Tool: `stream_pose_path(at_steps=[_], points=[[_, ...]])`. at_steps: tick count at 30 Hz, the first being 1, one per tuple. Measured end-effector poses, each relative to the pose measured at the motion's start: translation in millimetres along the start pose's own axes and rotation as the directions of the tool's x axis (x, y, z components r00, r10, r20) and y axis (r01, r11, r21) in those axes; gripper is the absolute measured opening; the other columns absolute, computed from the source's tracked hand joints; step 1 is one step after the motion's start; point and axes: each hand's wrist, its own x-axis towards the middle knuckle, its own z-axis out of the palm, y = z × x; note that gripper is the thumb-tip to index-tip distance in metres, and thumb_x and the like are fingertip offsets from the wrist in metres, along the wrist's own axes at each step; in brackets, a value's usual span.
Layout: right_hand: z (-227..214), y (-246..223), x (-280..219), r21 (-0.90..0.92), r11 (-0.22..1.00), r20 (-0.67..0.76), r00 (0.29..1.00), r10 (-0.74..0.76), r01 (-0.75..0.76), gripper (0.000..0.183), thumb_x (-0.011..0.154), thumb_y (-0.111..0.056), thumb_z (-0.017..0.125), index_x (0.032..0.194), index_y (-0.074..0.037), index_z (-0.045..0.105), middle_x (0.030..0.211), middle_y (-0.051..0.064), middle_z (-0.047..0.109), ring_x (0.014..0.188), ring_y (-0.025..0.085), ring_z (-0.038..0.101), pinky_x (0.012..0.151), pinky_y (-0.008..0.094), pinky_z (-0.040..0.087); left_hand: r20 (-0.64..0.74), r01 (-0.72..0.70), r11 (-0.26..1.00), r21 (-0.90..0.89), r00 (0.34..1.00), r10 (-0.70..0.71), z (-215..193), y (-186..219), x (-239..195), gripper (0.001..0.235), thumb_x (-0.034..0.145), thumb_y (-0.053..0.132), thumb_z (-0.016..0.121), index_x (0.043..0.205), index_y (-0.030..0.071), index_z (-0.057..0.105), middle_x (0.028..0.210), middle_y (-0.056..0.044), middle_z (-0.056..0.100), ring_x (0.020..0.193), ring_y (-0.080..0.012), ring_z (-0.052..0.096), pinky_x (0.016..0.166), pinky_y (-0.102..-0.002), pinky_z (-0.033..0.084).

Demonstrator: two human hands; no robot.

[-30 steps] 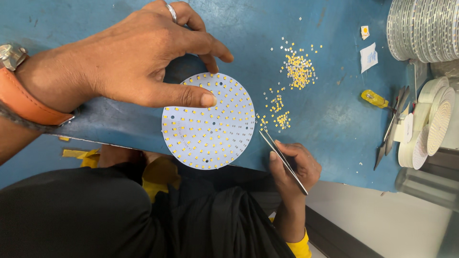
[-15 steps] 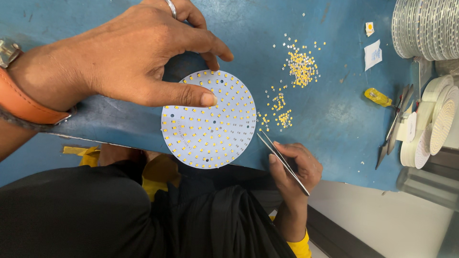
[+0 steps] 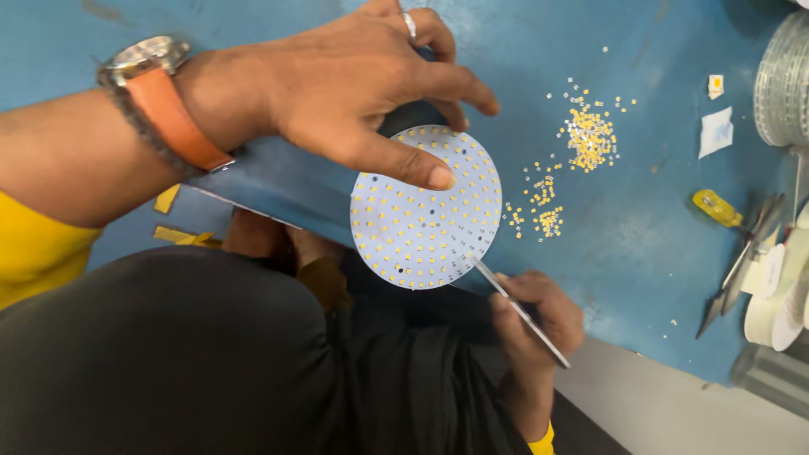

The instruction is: The person uses tweezers to pick up small yellow LED components from a pile on the table and places them into empty slots on a circular LED board. The person repeats this action continuously across the episode.

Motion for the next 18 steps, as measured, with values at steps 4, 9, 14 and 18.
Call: stream_pose_path(at_steps=[4, 9, 14, 18], points=[[13.0, -12.6, 6.3, -0.143, 0.987, 0.065, 0.996, -0.065, 0.073, 0.015, 0.084, -0.004, 0.078, 0.092, 0.004, 0.068, 0.086, 0.013, 0.071, 0.075, 0.019, 0.068, 0.071, 0.028, 0.052, 0.047, 0.131, 0.988, -0.085, 0.991, -0.127, -3.4, 1.2, -0.8, 0.075, 0.088, 0.059, 0.067, 0.144, 0.009, 0.057, 0.109, -0.01, 0.075, 0.113, -0.0331, 0.06, 0.09, -0.046, 0.048], [7.6, -14.8, 25.4, -0.116, 0.993, 0.156, 0.988, -0.014, 0.032, 0.014, 0.082, -0.002, 0.077, 0.095, 0.003, 0.072, 0.083, 0.011, 0.071, 0.071, 0.018, 0.067, 0.065, 0.026, 0.049, 0.041, 0.096, 0.992, -0.077, 0.995, -0.094, -3.4, -0.9, -2.1, 0.078, 0.092, 0.058, 0.067, 0.148, 0.006, 0.053, 0.108, -0.009, 0.078, 0.118, -0.0346, 0.061, 0.089, -0.045, 0.051], [6.1, -11.5, 26.8, -0.127, 0.99, 0.167, 0.985, -0.035, 0.057, 0.015, 0.081, -0.001, 0.078, 0.094, 0.001, 0.071, 0.088, 0.011, 0.073, 0.076, 0.019, 0.07, 0.07, 0.028, 0.053, 0.015, 0.02, 0.999, -0.043, 1.0, -0.02, -0.9, -3.2, -3.2, 0.075, 0.094, 0.055, 0.067, 0.148, 0.005, 0.052, 0.108, -0.007, 0.079, 0.116, -0.0347, 0.061, 0.091, -0.046, 0.05], [8.0, -11.1, 24.1, -0.156, 0.983, 0.158, 0.985, -0.075, 0.099, 0.014, 0.08, -0.002, 0.078, 0.092, 0.0, 0.07, 0.087, 0.01, 0.074, 0.077, 0.02, 0.07, 0.073, 0.028, 0.054, 0.023, 0.041, 0.998, -0.057, 0.999, -0.04, -1.6, -2.0, -3.1, 0.075, 0.094, 0.056, 0.067, 0.147, 0.005, 0.053, 0.108, -0.007, 0.079, 0.117, -0.034, 0.06, 0.09, -0.045, 0.051]])
